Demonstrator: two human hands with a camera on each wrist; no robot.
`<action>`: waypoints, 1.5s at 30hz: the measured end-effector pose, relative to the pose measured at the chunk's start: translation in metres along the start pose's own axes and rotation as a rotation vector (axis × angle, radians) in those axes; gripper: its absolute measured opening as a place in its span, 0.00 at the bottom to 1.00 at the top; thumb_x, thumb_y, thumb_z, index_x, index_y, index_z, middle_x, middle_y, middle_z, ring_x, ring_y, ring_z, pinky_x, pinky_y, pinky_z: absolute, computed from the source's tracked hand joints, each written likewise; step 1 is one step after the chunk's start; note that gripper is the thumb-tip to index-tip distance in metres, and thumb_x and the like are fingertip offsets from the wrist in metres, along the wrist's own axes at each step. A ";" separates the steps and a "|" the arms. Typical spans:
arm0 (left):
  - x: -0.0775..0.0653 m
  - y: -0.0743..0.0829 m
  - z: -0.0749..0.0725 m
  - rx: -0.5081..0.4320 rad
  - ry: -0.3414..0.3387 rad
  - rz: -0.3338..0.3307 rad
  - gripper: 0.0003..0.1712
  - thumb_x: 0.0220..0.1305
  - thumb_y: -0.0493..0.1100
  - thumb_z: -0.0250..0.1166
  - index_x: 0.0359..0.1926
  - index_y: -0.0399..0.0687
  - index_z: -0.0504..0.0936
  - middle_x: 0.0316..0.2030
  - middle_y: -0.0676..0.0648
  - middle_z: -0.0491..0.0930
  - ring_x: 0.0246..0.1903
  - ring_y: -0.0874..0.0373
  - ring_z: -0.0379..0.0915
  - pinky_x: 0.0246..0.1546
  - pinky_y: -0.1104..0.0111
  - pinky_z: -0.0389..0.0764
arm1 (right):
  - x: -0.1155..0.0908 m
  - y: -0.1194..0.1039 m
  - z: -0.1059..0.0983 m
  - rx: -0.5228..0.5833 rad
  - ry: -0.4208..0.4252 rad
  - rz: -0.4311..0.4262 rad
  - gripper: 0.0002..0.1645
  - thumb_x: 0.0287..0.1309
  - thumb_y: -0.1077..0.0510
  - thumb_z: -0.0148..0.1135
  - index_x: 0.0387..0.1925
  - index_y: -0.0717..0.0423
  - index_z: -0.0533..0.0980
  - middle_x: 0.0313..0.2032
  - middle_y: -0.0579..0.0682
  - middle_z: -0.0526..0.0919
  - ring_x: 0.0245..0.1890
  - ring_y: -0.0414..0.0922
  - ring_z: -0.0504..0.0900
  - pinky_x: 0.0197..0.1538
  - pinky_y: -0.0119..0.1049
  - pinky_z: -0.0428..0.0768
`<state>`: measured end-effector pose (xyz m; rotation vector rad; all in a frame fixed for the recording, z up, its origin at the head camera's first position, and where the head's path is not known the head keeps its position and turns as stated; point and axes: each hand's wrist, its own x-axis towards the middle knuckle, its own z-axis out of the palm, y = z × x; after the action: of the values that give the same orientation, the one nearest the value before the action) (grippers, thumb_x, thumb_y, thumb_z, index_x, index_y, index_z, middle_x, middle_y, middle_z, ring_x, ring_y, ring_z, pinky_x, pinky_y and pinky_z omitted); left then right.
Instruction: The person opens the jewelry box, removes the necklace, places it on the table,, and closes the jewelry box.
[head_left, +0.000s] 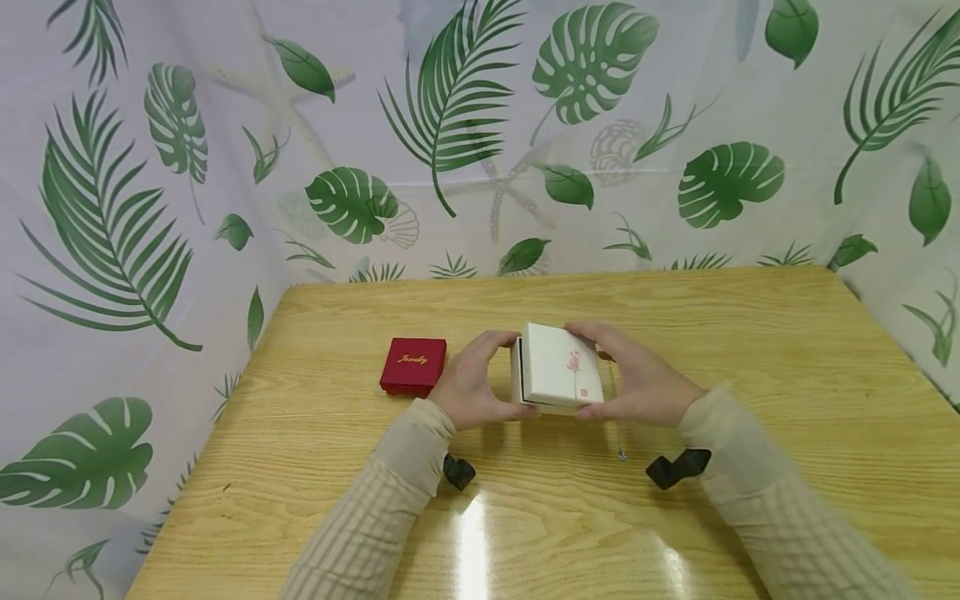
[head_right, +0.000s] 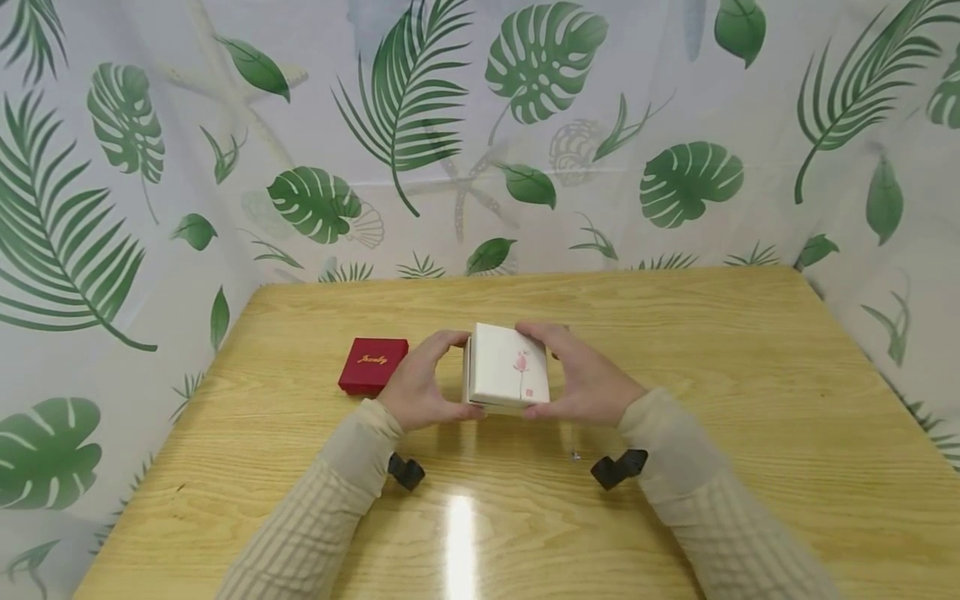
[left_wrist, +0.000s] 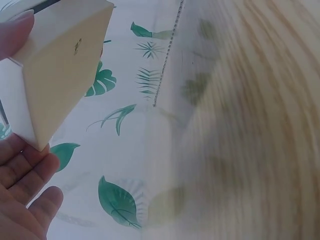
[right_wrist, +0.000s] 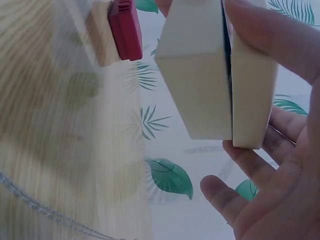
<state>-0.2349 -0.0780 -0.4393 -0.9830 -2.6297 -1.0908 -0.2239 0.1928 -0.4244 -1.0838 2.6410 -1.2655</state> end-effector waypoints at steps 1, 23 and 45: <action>0.000 0.000 0.000 -0.003 0.001 0.002 0.54 0.35 0.56 0.82 0.64 0.47 0.66 0.57 0.52 0.72 0.58 0.61 0.67 0.61 0.66 0.67 | 0.000 -0.001 0.001 0.003 -0.003 -0.007 0.63 0.37 0.51 0.81 0.72 0.51 0.54 0.67 0.49 0.62 0.62 0.48 0.64 0.60 0.59 0.64; 0.000 0.004 -0.002 -0.140 0.037 0.044 0.52 0.37 0.51 0.83 0.63 0.48 0.67 0.56 0.52 0.73 0.56 0.63 0.67 0.58 0.61 0.71 | 0.002 -0.007 0.010 0.051 0.012 -0.018 0.63 0.40 0.54 0.80 0.73 0.47 0.52 0.66 0.51 0.59 0.58 0.50 0.66 0.51 0.53 0.77; 0.002 0.006 -0.001 -0.257 0.049 0.097 0.54 0.34 0.44 0.84 0.64 0.42 0.67 0.54 0.49 0.73 0.54 0.59 0.71 0.56 0.66 0.73 | 0.002 -0.011 0.013 0.069 0.038 0.011 0.62 0.37 0.61 0.81 0.72 0.53 0.54 0.63 0.53 0.61 0.55 0.51 0.67 0.48 0.50 0.80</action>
<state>-0.2327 -0.0743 -0.4343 -1.1015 -2.4171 -1.4340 -0.2152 0.1783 -0.4245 -1.0453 2.6052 -1.3772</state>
